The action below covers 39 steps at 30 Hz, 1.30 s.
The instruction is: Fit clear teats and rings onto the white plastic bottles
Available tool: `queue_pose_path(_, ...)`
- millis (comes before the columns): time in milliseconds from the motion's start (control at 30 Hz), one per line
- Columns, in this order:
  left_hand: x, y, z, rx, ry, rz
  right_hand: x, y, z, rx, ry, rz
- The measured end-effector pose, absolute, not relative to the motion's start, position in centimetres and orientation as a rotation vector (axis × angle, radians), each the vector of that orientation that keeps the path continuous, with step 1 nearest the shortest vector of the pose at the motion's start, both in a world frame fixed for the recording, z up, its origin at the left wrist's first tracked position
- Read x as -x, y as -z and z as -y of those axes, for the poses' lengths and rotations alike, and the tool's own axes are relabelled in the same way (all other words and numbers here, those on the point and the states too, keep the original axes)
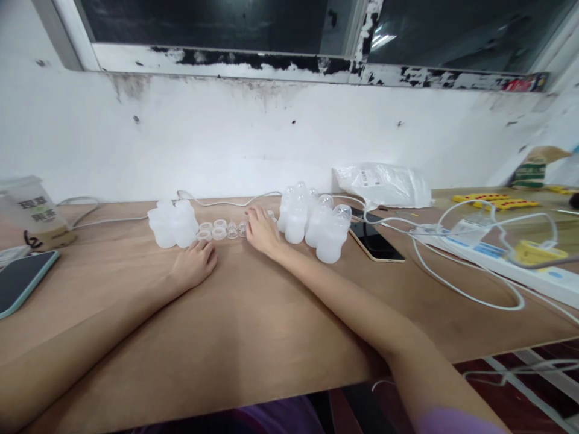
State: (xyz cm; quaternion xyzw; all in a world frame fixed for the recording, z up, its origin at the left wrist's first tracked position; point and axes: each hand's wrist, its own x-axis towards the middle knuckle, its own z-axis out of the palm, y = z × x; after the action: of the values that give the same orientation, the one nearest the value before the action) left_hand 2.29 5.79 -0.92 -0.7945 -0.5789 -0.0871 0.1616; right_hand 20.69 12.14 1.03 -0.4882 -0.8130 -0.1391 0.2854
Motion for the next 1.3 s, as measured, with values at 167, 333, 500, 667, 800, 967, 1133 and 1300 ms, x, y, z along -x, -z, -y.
queue_pose_path(167,-2.3,0.9,-5.8,2.278,0.257,1.632,-20.7,-2.5,-16.9,1.488,0.453,2.385)
queue_pose_path(333,-2.2,1.1,-6.0,2.271,0.274,1.584,-21.2,-1.3,-17.2,1.550,0.421,2.466)
queue_pose_path(500,-2.1,1.3,-6.1,2.262,0.288,1.566,-21.6,-0.9,-15.8,1.536,0.434,2.468)
queue_pose_path(667,-2.2,1.3,-6.0,2.266,0.279,1.583,-21.3,-0.6,-15.7,1.524,0.434,2.439)
queue_pose_path(800,-2.2,1.2,-6.0,2.280,0.282,1.589,-21.4,-1.7,-15.8,1.447,0.477,2.399)
queue_pose_path(967,-2.2,1.1,-5.9,2.298,0.270,1.628,-23.2,-7.5,-13.4,1.468,0.725,2.100)
queue_pose_path(1133,-2.3,1.0,-5.8,2.294,0.285,1.626,-25.8,-12.4,-10.0,1.971,0.693,1.885)
queue_pose_path(1300,-2.3,1.1,-5.8,2.285,0.268,1.644,-26.4,-13.1,-9.0,2.290,0.401,2.100)
